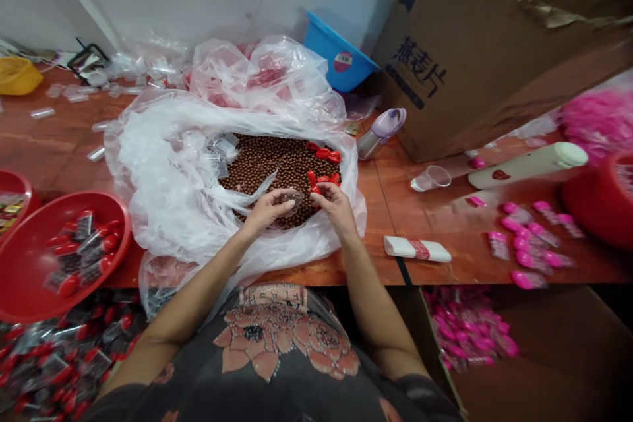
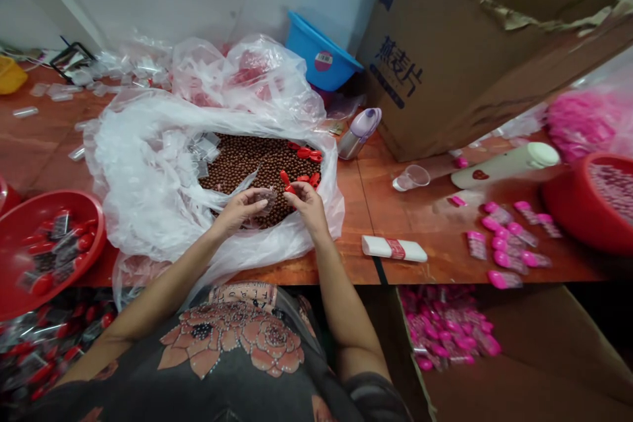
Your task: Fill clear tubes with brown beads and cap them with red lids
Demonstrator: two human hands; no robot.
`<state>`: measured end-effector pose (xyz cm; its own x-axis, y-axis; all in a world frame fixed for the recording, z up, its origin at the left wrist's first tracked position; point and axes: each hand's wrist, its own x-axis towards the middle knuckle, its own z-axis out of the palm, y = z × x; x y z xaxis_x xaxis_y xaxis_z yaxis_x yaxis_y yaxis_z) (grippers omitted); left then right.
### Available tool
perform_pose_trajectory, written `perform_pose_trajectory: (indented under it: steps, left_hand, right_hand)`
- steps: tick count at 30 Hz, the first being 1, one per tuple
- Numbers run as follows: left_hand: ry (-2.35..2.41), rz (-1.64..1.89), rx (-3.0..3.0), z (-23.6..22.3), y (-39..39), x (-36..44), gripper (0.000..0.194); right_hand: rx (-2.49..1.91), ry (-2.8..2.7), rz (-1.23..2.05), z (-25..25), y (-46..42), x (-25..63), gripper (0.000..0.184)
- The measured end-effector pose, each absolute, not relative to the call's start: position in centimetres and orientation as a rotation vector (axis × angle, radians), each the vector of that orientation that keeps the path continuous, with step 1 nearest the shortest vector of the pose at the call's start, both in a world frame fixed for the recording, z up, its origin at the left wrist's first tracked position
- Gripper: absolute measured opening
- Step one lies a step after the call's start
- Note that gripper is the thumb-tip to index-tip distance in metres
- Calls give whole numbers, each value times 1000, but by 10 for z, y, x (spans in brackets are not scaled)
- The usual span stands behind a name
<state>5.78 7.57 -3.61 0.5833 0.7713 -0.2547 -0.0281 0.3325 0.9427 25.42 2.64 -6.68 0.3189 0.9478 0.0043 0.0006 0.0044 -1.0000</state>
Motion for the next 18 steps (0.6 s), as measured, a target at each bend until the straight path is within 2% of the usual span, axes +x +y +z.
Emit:
perform_pose_trajectory:
  steps: [3,9,12,16,18]
  left_hand:
    - [824,606,1220,-35,72,57,55]
    - [823,681,1298,-39,69,56,45]
    - [850,724,1265,-39,67,54,40]
    - [869,746,1259,-38,64,49,36]
    - [878,745,1260,-38,63,48,34]
  right_hand:
    - [-1256,-994,994,-52,24,243,39]
    - [-1366,-1365,687,-41,14,219,32]
    - [-1388,-1604,532,-47,10,214,45]
    - [-1376,-1915,376,-57,10,216,80]
    - [-1367,-1999,301,-60,11,216,86]
